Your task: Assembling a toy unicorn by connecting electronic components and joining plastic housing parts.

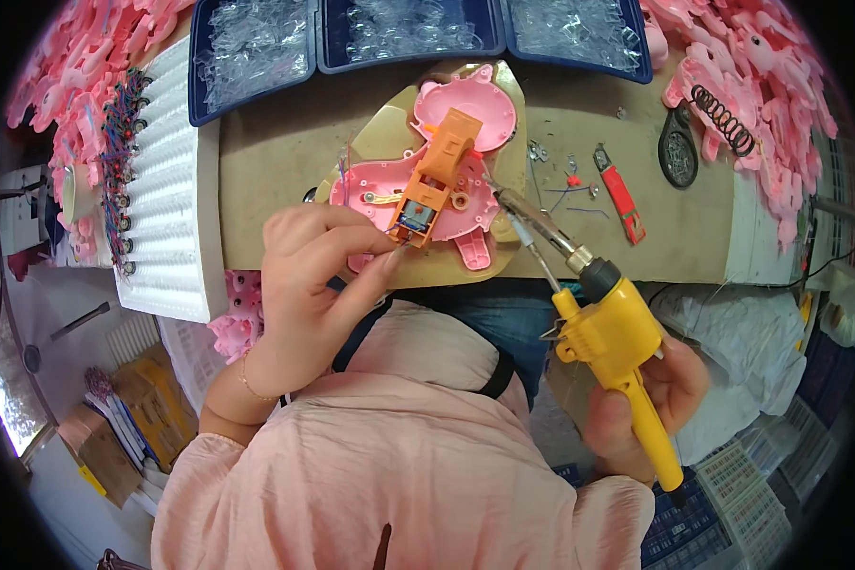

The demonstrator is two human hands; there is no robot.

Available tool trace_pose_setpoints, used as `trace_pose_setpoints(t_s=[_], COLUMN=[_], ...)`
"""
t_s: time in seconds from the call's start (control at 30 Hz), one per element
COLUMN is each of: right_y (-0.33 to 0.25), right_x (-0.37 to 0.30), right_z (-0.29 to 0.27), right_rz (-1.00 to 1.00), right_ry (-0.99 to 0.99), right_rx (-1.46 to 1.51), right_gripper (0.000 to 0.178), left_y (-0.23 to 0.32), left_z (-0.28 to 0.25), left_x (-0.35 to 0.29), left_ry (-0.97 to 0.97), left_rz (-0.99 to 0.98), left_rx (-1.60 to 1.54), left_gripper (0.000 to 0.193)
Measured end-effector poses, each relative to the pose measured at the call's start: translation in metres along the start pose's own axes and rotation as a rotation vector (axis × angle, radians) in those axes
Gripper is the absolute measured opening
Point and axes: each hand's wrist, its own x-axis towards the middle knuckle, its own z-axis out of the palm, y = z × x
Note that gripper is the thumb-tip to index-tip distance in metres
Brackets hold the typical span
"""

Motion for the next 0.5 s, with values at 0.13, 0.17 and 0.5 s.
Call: trace_pose_setpoints(t_s=[0.13,0.17,0.5], right_y=[0.008,0.009,0.015], right_x=[-0.01,-0.011,-0.009], right_z=[-0.003,-0.001,0.006], right_rz=[-0.04,-0.038,-0.171], right_ry=[-0.089,-0.083,-0.47], right_rx=[0.067,0.066,0.104], right_gripper=[0.067,0.067,0.062], left_y=[0.0,0.0,0.001], left_z=[0.008,0.009,0.013], left_x=[-0.001,-0.002,-0.006], left_ry=[0.044,0.053,0.095], left_rz=[0.037,0.036,0.025], left_rx=[0.067,0.059,0.068], left_gripper=[0.01,0.01,0.01])
